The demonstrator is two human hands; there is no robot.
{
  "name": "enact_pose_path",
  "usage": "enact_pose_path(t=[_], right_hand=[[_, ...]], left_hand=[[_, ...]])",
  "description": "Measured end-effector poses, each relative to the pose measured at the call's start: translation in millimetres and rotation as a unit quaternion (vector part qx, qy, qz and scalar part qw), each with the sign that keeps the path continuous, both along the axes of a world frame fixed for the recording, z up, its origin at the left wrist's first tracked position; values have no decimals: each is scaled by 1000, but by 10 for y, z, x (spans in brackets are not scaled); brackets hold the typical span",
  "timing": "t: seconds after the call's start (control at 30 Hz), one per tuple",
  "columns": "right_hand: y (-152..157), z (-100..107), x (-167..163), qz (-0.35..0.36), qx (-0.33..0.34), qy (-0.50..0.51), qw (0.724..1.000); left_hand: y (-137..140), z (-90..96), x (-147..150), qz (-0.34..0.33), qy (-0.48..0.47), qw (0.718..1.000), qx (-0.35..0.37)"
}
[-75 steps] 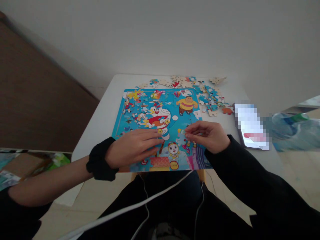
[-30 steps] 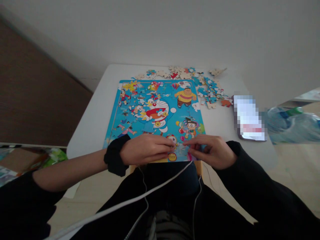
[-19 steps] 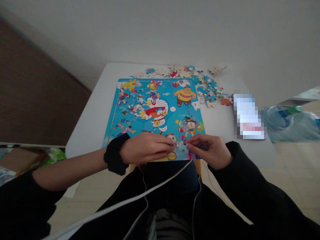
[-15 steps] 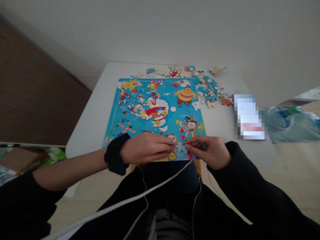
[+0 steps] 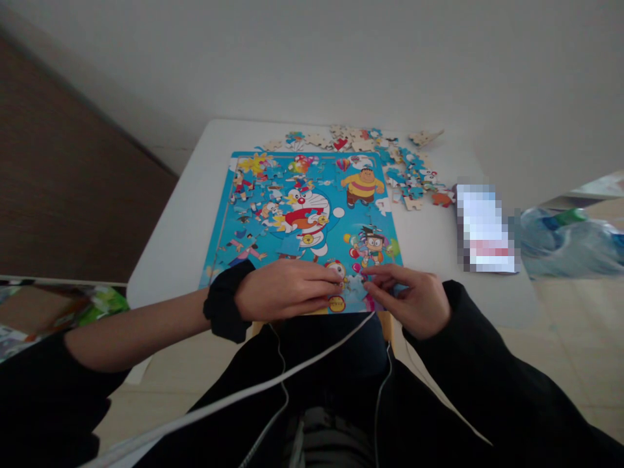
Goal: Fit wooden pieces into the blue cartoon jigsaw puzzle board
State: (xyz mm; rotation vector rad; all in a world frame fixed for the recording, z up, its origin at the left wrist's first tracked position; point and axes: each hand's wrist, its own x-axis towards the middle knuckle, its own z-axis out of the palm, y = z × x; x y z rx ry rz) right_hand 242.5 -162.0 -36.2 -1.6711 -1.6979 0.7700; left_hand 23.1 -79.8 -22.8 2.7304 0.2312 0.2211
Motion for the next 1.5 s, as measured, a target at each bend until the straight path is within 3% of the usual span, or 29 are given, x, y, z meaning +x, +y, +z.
enact_pose_path(t=[0.17, 0.37, 0.73, 0.9, 1.07, 1.23, 1.5], right_hand=[[-87, -13, -78, -22, 40, -26, 999], [-142, -57, -168, -59, 27, 8, 998], [-130, -106, -118, 75, 153, -136, 976], [-121, -75, -96, 90, 178, -182, 963], [-150, -99, -66, 105, 240, -221, 939], [-161, -152, -76, 138, 342, -262, 892], [-264, -237, -33, 141, 356, -338, 860]], left_hand=[[1, -13, -12, -4, 1, 1000, 6], [-11, -12, -13, -7, 7, 999, 32], [-56, -43, -2, 2, -21, 994, 110], [-85, -35, 30, 11, -26, 992, 123], [-115, -44, 46, -4, -19, 992, 125], [-124, -23, 24, -30, 10, 988, 153], [-222, 7, 48, -22, 16, 972, 234]])
